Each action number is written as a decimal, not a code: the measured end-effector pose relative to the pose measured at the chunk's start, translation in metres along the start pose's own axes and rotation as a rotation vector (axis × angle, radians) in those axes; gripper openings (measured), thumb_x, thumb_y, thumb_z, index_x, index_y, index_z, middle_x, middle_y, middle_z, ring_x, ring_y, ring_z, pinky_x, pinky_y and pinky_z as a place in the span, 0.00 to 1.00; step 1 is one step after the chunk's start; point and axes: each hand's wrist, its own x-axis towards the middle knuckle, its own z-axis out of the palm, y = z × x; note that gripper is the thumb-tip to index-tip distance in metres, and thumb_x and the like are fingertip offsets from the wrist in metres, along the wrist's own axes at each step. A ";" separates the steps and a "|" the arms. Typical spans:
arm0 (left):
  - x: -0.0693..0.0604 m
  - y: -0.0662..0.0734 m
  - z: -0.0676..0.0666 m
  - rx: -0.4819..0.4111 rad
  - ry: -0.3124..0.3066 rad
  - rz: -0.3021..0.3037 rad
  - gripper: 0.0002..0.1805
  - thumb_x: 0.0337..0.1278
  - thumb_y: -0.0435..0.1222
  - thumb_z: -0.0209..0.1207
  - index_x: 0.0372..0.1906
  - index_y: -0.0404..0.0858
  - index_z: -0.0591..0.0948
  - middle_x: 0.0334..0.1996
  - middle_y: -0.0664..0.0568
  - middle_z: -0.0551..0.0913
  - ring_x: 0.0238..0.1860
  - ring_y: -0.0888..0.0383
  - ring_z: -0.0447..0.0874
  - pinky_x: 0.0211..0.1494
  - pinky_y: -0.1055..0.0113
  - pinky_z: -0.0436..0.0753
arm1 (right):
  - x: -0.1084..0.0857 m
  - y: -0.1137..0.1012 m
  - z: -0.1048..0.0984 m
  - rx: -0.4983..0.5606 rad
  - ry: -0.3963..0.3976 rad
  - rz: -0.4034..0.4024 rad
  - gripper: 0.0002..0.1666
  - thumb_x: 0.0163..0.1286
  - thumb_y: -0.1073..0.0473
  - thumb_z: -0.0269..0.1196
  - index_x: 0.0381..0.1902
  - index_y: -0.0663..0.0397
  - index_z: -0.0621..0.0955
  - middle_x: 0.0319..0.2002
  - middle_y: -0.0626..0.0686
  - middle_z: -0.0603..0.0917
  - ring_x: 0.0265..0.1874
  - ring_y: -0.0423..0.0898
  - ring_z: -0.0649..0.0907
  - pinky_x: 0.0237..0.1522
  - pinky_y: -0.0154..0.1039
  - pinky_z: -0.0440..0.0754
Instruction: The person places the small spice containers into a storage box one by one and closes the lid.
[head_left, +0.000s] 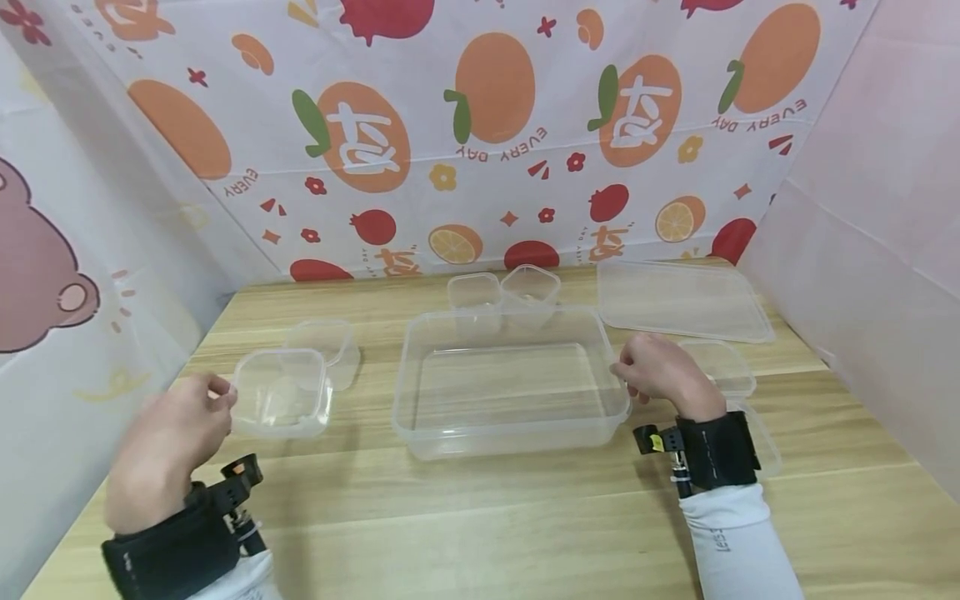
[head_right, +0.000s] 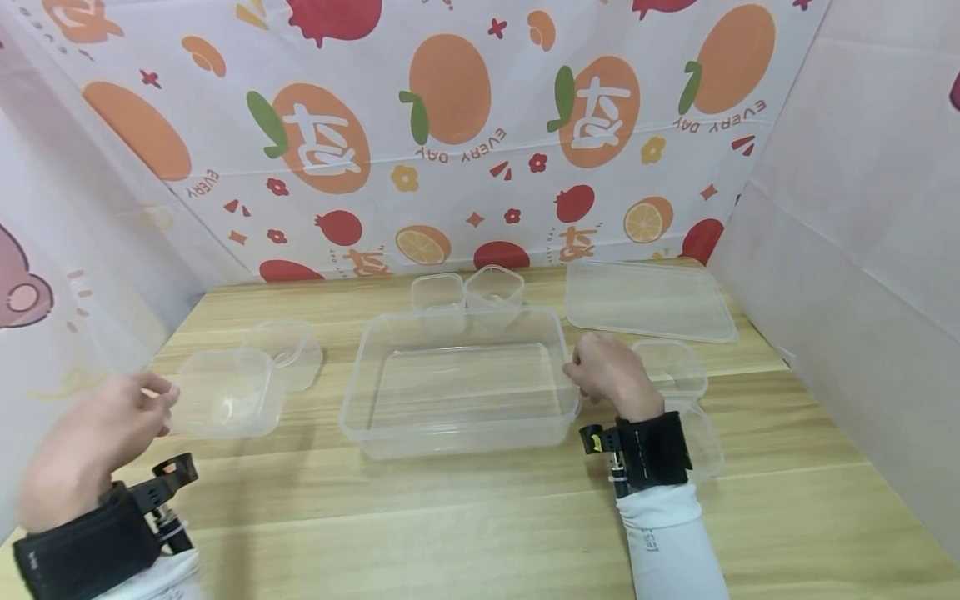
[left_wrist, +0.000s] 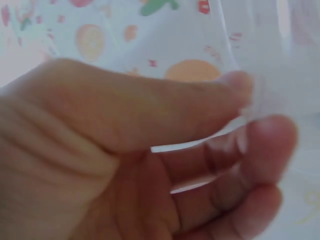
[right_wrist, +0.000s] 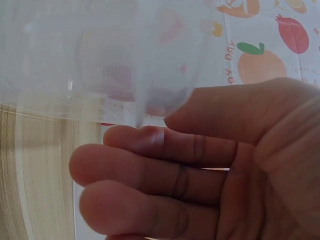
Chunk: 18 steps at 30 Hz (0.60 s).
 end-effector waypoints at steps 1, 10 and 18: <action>-0.002 0.003 -0.001 -0.012 0.047 0.004 0.18 0.74 0.33 0.46 0.54 0.20 0.73 0.38 0.31 0.78 0.34 0.41 0.74 0.31 0.58 0.69 | 0.000 0.000 0.000 0.000 -0.001 0.002 0.21 0.74 0.63 0.58 0.19 0.60 0.82 0.14 0.50 0.76 0.13 0.44 0.75 0.22 0.38 0.66; -0.010 0.043 0.003 -0.165 0.450 -0.019 0.17 0.76 0.32 0.49 0.54 0.20 0.76 0.39 0.27 0.83 0.32 0.36 0.81 0.24 0.65 0.68 | 0.000 0.000 0.000 0.000 0.004 -0.003 0.22 0.74 0.64 0.59 0.16 0.58 0.80 0.13 0.49 0.76 0.12 0.43 0.75 0.21 0.37 0.65; -0.002 0.071 0.010 -0.249 0.486 0.053 0.15 0.74 0.30 0.52 0.53 0.21 0.79 0.35 0.32 0.85 0.25 0.49 0.81 0.21 0.71 0.67 | 0.001 0.000 0.001 0.000 0.006 -0.010 0.24 0.74 0.63 0.59 0.14 0.55 0.79 0.12 0.49 0.75 0.12 0.43 0.74 0.21 0.37 0.65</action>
